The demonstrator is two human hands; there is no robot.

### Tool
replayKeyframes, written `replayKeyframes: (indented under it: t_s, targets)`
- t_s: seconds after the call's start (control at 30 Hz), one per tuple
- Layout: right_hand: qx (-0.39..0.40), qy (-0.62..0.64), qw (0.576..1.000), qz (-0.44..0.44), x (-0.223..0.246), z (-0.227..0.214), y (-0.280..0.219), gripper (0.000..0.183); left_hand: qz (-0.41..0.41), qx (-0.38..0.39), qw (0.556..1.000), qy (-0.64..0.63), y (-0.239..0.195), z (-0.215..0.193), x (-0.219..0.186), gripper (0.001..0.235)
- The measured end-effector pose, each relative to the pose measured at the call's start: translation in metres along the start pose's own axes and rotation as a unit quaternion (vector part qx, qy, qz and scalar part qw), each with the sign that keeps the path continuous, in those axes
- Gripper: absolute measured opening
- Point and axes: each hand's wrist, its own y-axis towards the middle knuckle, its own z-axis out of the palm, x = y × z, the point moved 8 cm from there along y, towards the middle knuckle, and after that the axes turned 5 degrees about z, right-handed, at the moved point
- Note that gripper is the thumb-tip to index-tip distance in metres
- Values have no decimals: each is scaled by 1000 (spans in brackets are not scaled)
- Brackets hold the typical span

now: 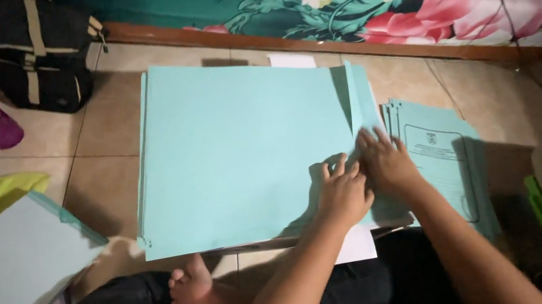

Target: Folding light blue paper document covers along a pre-scored line and stacking them neatly on the floor.

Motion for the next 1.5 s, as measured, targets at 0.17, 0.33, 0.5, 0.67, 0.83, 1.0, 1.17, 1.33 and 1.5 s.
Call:
replayKeyframes:
  t_s: [0.17, 0.33, 0.5, 0.67, 0.83, 1.0, 1.17, 1.33, 1.5]
  targets:
    - [14, 197, 980, 31, -42, 53, 121, 63, -3, 15, 1000, 0, 1, -4, -6, 35]
    - [56, 250, 963, 84, -49, 68, 166, 62, 14, -88, 996, -3, -1, -10, -3, 36]
    - [60, 239, 966, 77, -31, 24, 113, 66, -28, 28, 998, -46, 2, -17, -7, 43]
    - [59, 173, 981, 72, -6, -8, 11, 65, -30, 53, 997, -44, 3, -8, -5, 42]
    - [2, 84, 995, 53, 23, -44, -69, 59, -1, 32, 999, 9, 1, 1, -4, 44]
    - [103, 273, 912, 290, 15, -22, -100, 38, -8, -6, 1000, 10, 0, -2, -3, 36]
    - [158, 421, 814, 368, -5, 58, -89, 50, 4, -18, 999, 43, -2, -11, -12, 35]
    - [40, 537, 750, 384, 3, -31, -94, 32, -41, -72, 996, -44, 14, -13, -3, 32]
    - [-290, 452, 814, 221, 5, -179, -118, 15, -230, -110, 922, -291, 45, -78, -26, 69]
